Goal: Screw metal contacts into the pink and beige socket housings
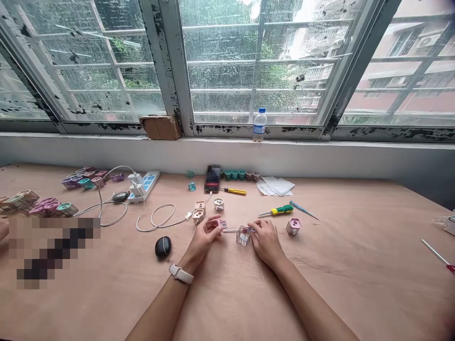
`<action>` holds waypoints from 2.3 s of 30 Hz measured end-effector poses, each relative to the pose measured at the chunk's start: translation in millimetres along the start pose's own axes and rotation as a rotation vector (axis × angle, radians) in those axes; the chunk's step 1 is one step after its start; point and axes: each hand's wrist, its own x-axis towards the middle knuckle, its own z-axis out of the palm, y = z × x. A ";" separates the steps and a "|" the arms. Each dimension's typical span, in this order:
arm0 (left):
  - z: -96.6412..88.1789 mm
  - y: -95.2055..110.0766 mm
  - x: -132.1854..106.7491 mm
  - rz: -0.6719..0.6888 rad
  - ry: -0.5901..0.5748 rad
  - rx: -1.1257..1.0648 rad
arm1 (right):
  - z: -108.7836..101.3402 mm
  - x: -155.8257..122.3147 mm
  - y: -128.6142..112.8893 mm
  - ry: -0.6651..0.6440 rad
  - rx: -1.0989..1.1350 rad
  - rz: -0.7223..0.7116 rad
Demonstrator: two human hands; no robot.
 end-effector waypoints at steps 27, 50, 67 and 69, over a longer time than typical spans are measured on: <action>2.7 1.1 -0.9 -0.091 -0.081 0.037 | -0.6 -14.8 -33.7 0.349 0.723 0.085; 3.3 -3.3 -0.7 -0.092 -0.138 0.038 | -3.9 -15.5 -38.0 0.338 0.663 0.032; 4.7 0.2 -2.7 -0.085 -0.126 0.042 | -8.7 -14.5 -41.9 0.384 0.538 -0.017; 4.9 1.6 -2.8 -0.086 -0.125 0.047 | -8.9 -14.2 -42.1 0.386 0.535 -0.023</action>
